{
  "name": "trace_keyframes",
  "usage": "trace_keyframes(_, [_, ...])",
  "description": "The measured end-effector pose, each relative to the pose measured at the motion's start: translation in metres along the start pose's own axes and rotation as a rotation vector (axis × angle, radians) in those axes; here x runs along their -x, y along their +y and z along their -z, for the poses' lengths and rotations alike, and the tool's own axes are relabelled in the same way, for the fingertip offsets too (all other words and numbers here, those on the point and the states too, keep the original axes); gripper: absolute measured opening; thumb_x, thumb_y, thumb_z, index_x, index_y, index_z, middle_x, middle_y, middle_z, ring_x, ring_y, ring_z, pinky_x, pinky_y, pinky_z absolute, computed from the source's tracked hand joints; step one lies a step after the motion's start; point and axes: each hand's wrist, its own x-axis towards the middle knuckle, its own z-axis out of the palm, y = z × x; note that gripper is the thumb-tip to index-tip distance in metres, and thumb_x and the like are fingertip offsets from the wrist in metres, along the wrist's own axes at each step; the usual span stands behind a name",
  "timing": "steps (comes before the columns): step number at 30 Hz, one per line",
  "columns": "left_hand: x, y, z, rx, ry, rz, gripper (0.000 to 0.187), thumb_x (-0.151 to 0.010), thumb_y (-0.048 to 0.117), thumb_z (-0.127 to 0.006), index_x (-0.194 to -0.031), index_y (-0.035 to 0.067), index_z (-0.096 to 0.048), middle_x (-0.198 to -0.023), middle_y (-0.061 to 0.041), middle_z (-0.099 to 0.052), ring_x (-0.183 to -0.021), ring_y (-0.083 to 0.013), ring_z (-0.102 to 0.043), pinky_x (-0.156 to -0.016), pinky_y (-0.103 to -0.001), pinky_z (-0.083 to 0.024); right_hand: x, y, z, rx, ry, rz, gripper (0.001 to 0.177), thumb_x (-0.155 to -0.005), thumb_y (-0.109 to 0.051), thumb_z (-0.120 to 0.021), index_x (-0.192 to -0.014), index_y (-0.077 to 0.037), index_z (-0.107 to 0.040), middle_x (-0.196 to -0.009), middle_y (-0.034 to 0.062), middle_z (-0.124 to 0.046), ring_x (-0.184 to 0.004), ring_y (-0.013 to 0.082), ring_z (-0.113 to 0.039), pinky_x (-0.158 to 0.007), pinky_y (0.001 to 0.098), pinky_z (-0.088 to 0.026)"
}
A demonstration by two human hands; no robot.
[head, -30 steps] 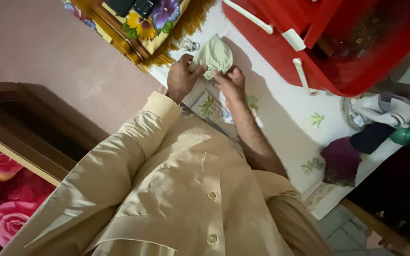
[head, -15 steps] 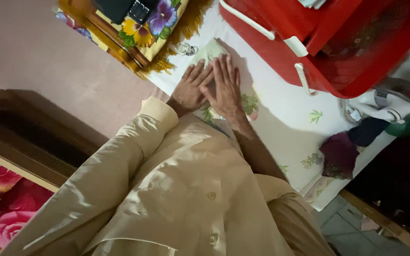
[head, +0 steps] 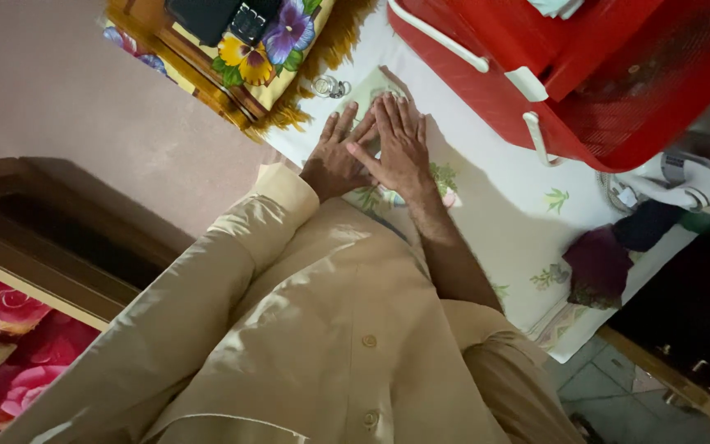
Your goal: Fold various pieces of baby or small clothing on a flat surface.
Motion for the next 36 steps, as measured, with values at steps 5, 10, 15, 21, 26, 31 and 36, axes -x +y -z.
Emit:
trace_keyframes(5, [-0.006,0.01,0.017,-0.133,-0.122,0.03,0.116,-0.081,0.07,-0.069,-0.165,0.018,-0.008,-0.172,-0.008,-0.005,-0.156,-0.0416,-0.007,-0.121,-0.066,-0.011,0.006,-0.002,0.001,-0.082,0.018,-0.017,0.103,-0.094,-0.078,-0.049,-0.166,-0.012,-0.017,-0.174,0.0133,-0.013,-0.161,0.0337,-0.008,-0.125,0.0657,-0.005])
trace_keyframes(10, [-0.01,0.023,0.034,-0.163,-0.133,0.041,0.105,-0.083,0.065,-0.068,-0.164,0.019,-0.02,-0.17,-0.01,-0.016,-0.152,-0.043,-0.018,-0.117,-0.072,-0.013,0.016,0.013,-0.015,-0.199,0.154,0.058,0.095,-0.099,-0.067,-0.054,-0.166,-0.011,-0.016,-0.174,0.0166,-0.013,-0.161,0.0372,-0.007,-0.127,0.0641,-0.006])
trace_keyframes(15, [-0.008,0.035,0.046,-0.11,0.034,-0.009,0.101,-0.077,0.056,-0.072,-0.157,0.01,-0.034,-0.163,-0.013,-0.029,-0.153,-0.0365,-0.024,-0.119,-0.071,-0.011,0.039,0.013,-0.014,-0.256,0.356,0.118,0.089,-0.106,-0.055,-0.056,-0.168,-0.009,-0.012,-0.175,0.018,-0.014,-0.163,0.0403,-0.008,-0.13,0.0617,-0.007])
trace_keyframes(21, [-0.017,0.036,0.014,-0.074,0.216,-0.226,0.095,-0.088,0.053,-0.069,-0.16,0.004,-0.032,-0.166,-0.017,-0.027,-0.156,-0.0337,-0.023,-0.124,-0.065,-0.01,0.065,0.018,-0.016,-0.349,0.467,0.083,0.086,-0.11,-0.052,-0.052,-0.169,-0.007,-0.008,-0.176,0.0186,-0.014,-0.165,0.0393,-0.01,-0.133,0.0611,-0.008])
trace_keyframes(26, [-0.028,0.053,0.004,-0.066,0.197,-0.277,0.09,-0.092,0.046,-0.066,-0.163,0.002,-0.03,-0.17,-0.017,-0.025,-0.158,-0.0327,-0.024,-0.127,-0.061,-0.011,0.086,0.032,-0.017,-0.38,0.516,-0.005,0.082,-0.111,-0.046,-0.05,-0.17,-0.005,-0.01,-0.176,0.0205,-0.015,-0.166,0.0396,-0.013,-0.133,0.0597,-0.01])
trace_keyframes(31, [-0.043,0.079,-0.01,-0.165,0.211,-0.366,0.084,-0.095,0.041,-0.065,-0.162,0.003,-0.032,-0.171,-0.016,-0.027,-0.158,-0.0298,-0.025,-0.125,-0.061,-0.013,0.115,0.053,-0.024,-0.352,0.548,-0.117,0.073,-0.113,-0.034,-0.048,-0.171,-0.004,-0.014,-0.178,0.0205,-0.021,-0.167,0.039,-0.018,-0.135,0.0568,-0.016])
trace_keyframes(36, [-0.055,0.107,-0.031,-0.125,0.139,-0.415,0.089,-0.09,0.039,-0.067,-0.163,0.005,-0.029,-0.169,-0.015,-0.029,-0.159,-0.0285,-0.027,-0.128,-0.06,-0.015,0.134,0.085,-0.037,-0.249,0.633,-0.054,0.081,-0.098,-0.019,-0.062,-0.161,0.009,-0.019,-0.168,0.0297,-0.027,-0.158,0.0445,-0.026,-0.129,0.0559,-0.025])
